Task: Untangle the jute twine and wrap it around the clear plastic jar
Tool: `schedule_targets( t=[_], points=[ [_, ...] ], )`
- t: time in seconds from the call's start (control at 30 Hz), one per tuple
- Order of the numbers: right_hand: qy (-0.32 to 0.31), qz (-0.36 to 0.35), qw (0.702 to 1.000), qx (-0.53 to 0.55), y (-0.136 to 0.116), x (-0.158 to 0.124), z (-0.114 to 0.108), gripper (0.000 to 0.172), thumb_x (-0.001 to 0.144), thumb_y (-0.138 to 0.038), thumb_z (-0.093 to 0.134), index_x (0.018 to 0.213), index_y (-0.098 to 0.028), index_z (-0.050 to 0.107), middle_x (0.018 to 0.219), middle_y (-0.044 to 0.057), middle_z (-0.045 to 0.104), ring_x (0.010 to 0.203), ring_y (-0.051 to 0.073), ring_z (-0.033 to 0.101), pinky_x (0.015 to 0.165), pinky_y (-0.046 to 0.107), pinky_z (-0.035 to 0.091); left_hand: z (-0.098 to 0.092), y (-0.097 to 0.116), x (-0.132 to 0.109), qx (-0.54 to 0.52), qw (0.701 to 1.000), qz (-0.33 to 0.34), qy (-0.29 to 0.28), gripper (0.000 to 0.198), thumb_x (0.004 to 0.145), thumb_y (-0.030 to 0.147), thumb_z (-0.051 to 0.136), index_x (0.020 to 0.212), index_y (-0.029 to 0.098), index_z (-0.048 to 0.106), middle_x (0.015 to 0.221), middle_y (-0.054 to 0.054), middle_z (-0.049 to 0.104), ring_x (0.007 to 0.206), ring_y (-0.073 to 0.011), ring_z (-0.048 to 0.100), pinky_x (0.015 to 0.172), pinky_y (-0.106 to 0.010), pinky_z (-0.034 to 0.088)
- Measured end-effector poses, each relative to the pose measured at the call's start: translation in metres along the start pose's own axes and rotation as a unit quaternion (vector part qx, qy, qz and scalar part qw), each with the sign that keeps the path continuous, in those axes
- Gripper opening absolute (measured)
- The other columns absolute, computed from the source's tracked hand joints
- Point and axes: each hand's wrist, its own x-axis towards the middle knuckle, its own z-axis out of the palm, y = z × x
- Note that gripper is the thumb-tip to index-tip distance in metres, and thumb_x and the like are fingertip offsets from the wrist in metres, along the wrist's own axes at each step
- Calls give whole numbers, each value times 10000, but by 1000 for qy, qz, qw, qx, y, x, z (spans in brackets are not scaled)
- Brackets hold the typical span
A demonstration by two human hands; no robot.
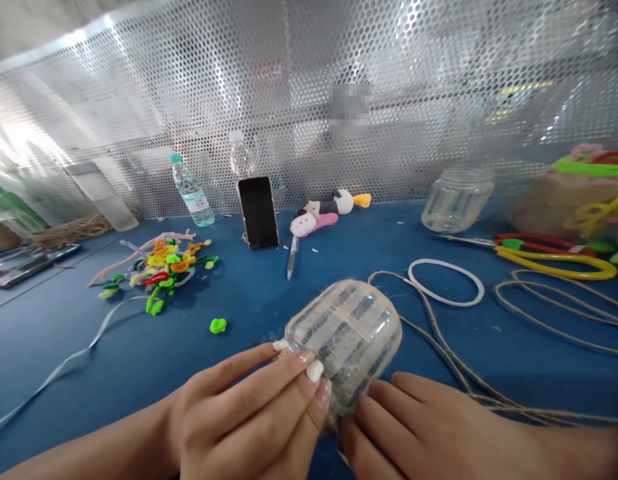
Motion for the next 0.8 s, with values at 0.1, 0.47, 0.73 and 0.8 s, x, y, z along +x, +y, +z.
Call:
schedule_targets(
  t=[0.1,0.47,0.73,0.8],
  points=[
    [10,-18,1000,11,2,0,3,97,837,-148,428,904,-169,495,719,-14,589,532,141,466,459,297,295,-8,7,4,-7,993,-100,-55,176,805,74,552,786,198,676,854,27,713,878,-144,663,817,-261,585],
    [57,39,997,19,-2,0,7,221,914,-151,278,870,-172,493,676,-15,565,530,138,451,460,309,259,19,5,-3,-43,981,-139,126,231,855,133,471,738,178,665,814,20,709,877,-116,650,831,-223,554],
    [52,57,997,7,-6,-2,6,234,910,-134,259,841,-176,478,668,-9,566,514,138,442,457,301,252,12,-1,-8,-4,996,-57,63,296,903,188,424,793,221,697,862,54,702,927,-106,629,942,-237,491],
    [48,39,998,9,-9,-3,7,224,905,-125,268,858,-179,480,677,-11,575,517,142,445,468,304,268,11,-4,-10,8,998,-24,50,282,894,184,441,797,245,699,893,64,699,938,-108,625,944,-247,496]
  ],
)
